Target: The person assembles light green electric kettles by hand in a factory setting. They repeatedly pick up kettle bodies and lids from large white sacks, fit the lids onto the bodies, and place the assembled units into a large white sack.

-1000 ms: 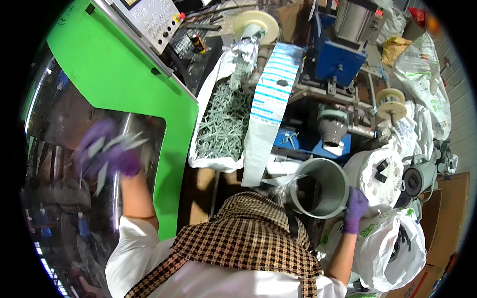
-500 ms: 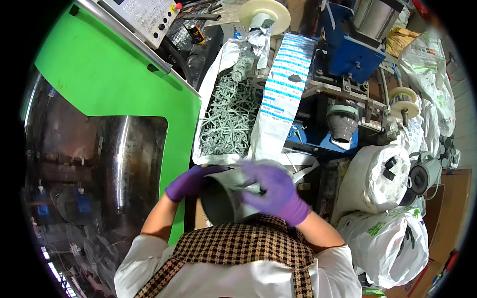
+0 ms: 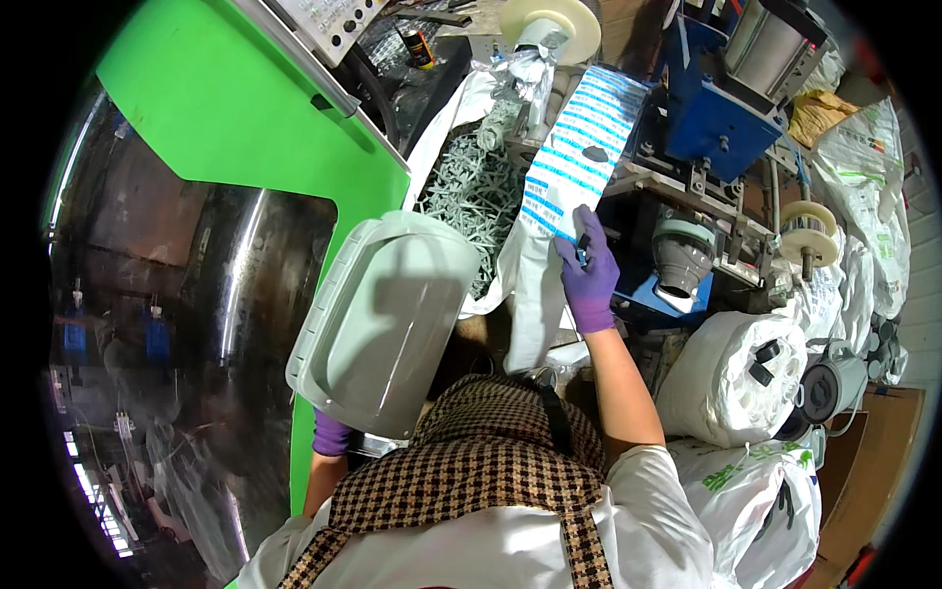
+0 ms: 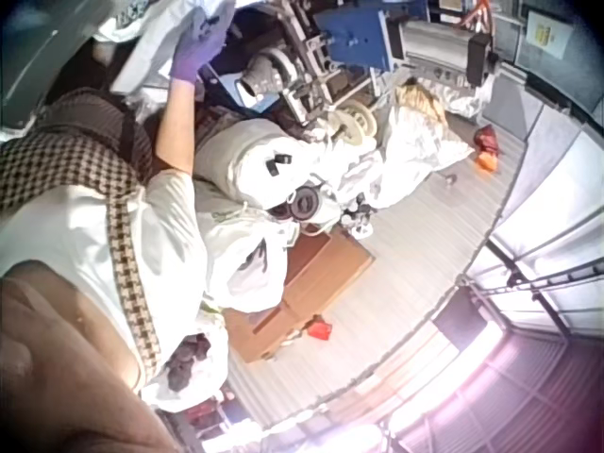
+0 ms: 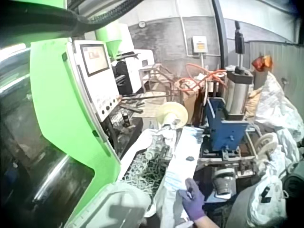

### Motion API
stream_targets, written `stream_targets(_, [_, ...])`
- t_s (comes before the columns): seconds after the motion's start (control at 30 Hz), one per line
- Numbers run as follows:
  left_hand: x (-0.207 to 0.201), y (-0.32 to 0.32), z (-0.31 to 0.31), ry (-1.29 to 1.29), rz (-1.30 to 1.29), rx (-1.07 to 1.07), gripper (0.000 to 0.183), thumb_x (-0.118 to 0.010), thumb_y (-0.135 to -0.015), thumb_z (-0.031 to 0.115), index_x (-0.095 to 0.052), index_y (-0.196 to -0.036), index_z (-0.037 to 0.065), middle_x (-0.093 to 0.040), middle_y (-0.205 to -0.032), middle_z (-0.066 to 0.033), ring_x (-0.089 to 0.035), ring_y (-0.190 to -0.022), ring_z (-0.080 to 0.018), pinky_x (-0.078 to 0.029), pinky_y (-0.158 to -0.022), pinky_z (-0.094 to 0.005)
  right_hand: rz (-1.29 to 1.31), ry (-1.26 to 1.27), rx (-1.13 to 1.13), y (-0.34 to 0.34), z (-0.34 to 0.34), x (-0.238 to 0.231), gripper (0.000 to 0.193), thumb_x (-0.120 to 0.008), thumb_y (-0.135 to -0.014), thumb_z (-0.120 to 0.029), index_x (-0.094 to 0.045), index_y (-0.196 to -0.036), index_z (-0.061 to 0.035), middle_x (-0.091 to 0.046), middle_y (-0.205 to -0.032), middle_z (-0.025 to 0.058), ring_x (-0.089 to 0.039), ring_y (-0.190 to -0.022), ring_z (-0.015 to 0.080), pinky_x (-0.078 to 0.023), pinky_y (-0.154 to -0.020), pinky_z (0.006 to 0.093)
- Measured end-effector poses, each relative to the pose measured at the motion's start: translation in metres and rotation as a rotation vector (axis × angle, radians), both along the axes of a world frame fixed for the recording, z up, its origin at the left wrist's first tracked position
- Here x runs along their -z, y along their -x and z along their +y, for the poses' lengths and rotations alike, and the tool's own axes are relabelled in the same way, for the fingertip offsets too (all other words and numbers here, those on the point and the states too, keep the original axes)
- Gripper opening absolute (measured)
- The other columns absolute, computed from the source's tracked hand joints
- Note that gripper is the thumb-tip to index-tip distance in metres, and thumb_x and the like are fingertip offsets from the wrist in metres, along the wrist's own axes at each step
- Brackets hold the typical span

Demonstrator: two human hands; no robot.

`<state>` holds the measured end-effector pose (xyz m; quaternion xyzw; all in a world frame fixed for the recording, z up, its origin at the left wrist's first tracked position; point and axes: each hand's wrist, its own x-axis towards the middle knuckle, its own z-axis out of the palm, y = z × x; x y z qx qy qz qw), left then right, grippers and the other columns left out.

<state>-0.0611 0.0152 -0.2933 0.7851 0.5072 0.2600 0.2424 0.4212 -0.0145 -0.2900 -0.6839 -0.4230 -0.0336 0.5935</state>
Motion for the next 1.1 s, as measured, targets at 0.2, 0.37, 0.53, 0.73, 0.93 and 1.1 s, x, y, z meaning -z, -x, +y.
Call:
stream_targets(0.2, [-0.033,-0.048,0.002,0.304,-0.538,-0.026,0.045,-0.059,-0.097,0.014,-0.053,-0.138,-0.002,-0.063,-0.130,-0.0127,-0.063,-0.114,-0.0228,-0.050,-0.098,-0.0329,-0.134,-0.064,0.029,0.002,-0.007,-0.010,0.020,-0.080,-0.081,-0.008,-0.072,-0.099,-0.0048,-0.074,-0.093,0.0092,-0.071,-0.086,0.0238,-0.055,-0.078,0.0327])
stream_targets(0.37, [-0.070,-0.084,0.028,0.177,-0.461,0.257,0.046,-0.055,-0.100,0.012,-0.048,-0.143,-0.002,-0.059,-0.137,-0.0119,-0.059,-0.120,-0.0227,-0.047,-0.104,-0.0347,0.247,-0.014,0.072,0.019,-0.006,-0.009,0.023,-0.076,-0.085,-0.009,-0.069,-0.106,-0.0041,-0.074,-0.096,0.0089,-0.071,-0.083,0.0194,-0.054,-0.076,0.0300])
stream_targets(0.53, [-0.057,-0.084,0.061,0.508,-0.805,0.345,0.046,-0.049,-0.102,0.017,-0.046,-0.144,-0.002,-0.057,-0.138,-0.0152,-0.059,-0.120,-0.0242,-0.048,-0.104,-0.0363,0.138,0.068,0.143,0.017,-0.003,-0.009,0.025,-0.074,-0.087,-0.006,-0.067,-0.111,-0.0036,-0.074,-0.098,0.0085,-0.071,-0.083,0.0151,-0.054,-0.076,0.0273])
stream_targets(0.73, [-0.053,-0.085,0.089,0.688,-1.048,0.377,0.051,-0.045,-0.103,0.027,-0.043,-0.148,0.002,-0.058,-0.136,-0.0145,-0.061,-0.117,-0.0249,-0.049,-0.103,-0.0378,0.078,-0.045,0.219,0.030,-0.005,-0.025,0.019,-0.076,-0.084,-0.004,-0.071,-0.102,-0.0006,-0.074,-0.099,0.0092,-0.072,-0.090,0.0193,-0.054,-0.082,0.0281])
stream_targets(0.93, [-0.044,-0.117,0.111,0.525,-0.860,0.457,0.051,-0.046,-0.103,0.027,-0.045,-0.147,0.002,-0.057,-0.138,-0.0157,-0.059,-0.123,-0.0266,-0.048,-0.104,-0.0378,0.088,-0.188,0.377,0.075,-0.026,-0.080,0.018,-0.074,-0.089,-0.006,-0.070,-0.105,0.0010,-0.071,-0.101,0.0081,-0.065,-0.091,0.0124,-0.052,-0.085,0.0271])
stream_targets(1.1, [-0.030,-0.154,0.108,0.714,-0.995,0.644,0.050,-0.043,-0.106,0.027,-0.044,-0.145,-0.004,-0.058,-0.137,-0.0157,-0.058,-0.123,-0.0231,-0.048,-0.105,-0.0363,0.676,-0.301,0.082,0.106,-0.067,-0.134,0.021,-0.067,-0.096,-0.012,-0.069,-0.112,0.0009,-0.069,-0.100,0.0015,-0.063,-0.090,0.0090,-0.051,-0.081,0.0251])
